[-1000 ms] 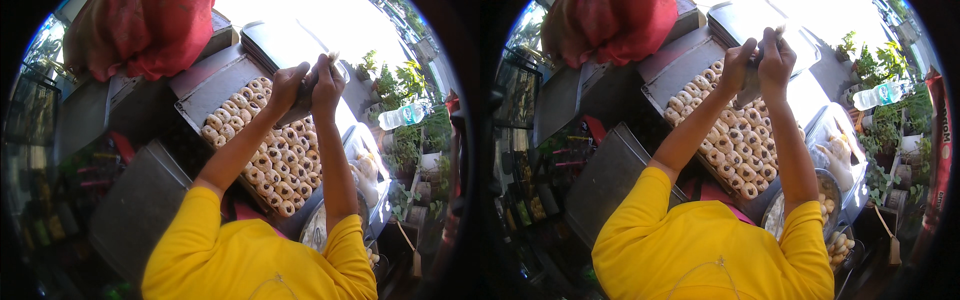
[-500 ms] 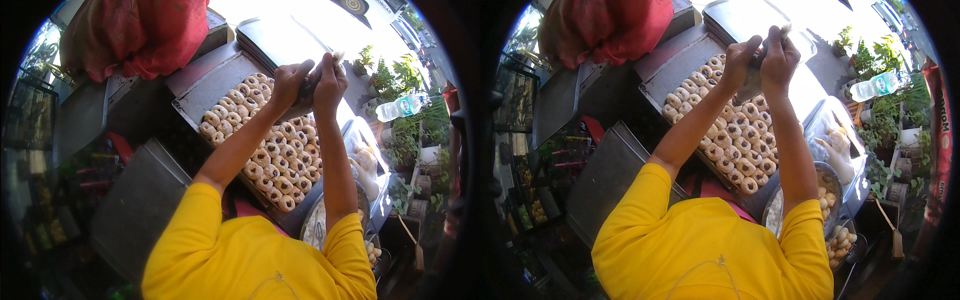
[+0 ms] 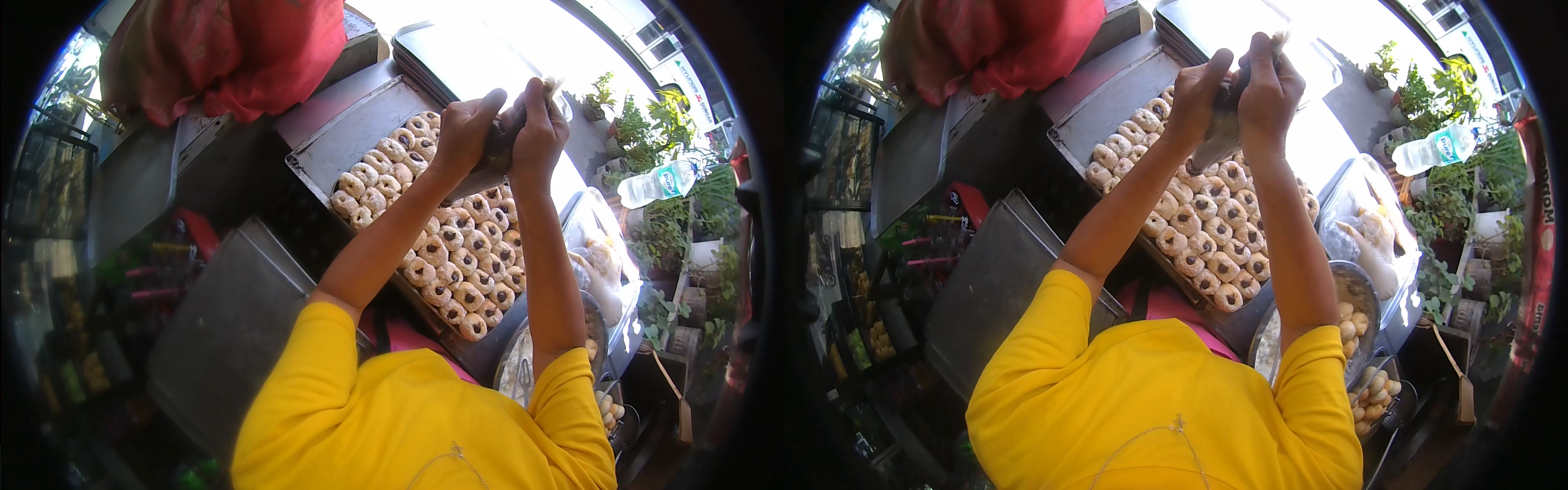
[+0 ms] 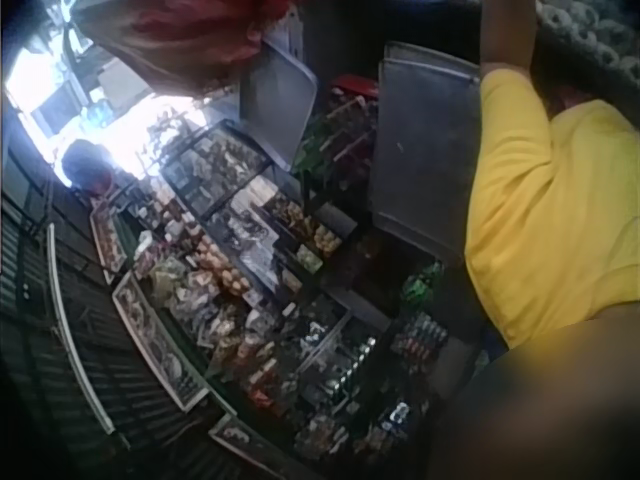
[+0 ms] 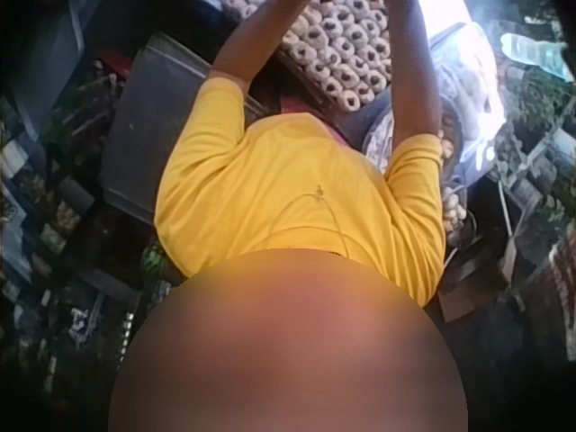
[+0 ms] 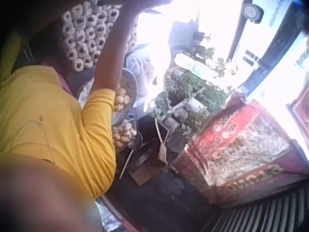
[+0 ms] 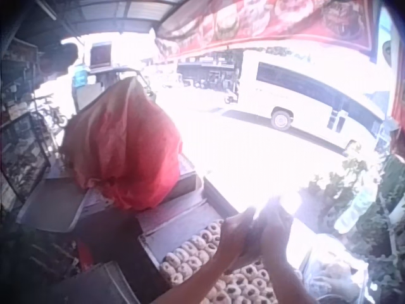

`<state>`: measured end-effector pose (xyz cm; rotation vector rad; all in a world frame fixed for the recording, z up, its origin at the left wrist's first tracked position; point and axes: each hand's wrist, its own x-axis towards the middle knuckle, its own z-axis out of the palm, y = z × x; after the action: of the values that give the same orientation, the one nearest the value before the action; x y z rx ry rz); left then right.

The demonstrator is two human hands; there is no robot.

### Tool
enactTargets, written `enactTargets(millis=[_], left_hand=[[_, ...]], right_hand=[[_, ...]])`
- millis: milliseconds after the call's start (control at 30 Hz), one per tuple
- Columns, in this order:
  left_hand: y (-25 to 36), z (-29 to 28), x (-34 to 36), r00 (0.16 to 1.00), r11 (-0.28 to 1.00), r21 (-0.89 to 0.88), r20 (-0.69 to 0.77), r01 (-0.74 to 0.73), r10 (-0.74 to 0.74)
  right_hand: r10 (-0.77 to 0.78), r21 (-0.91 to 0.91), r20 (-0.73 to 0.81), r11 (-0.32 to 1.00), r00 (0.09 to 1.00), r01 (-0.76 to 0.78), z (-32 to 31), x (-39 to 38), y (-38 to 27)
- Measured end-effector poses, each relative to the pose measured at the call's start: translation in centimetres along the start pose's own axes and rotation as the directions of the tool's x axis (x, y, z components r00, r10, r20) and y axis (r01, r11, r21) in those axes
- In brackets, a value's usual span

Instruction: The person fills small ring-shaped doughnuts with a dark paste using a piping bag, then places them on a tray. They also use tongs to handle doughnuts in a bowl of white powder and arrange them on the tray.

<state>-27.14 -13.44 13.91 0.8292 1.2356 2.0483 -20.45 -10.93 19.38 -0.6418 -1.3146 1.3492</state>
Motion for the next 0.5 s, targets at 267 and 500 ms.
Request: enactTargets(millis=[267, 500], left_hand=[[-1.8, -0.8, -1.0, 1.0, 0.999, 0.043, -0.006, -0.026, 0.026], [-1.0, 0.3, -0.2, 0.998, 0.998, 0.026, 0.018, -0.059, 0.059]], right_hand=[[0.024, -0.051, 0.006, 0.998, 1.0, -0.023, -0.6, -1.0, 2.5], [-0.033, -0.029, -0.013, 0.999, 0.999, 0.033, -0.8, -0.5, 0.5]])
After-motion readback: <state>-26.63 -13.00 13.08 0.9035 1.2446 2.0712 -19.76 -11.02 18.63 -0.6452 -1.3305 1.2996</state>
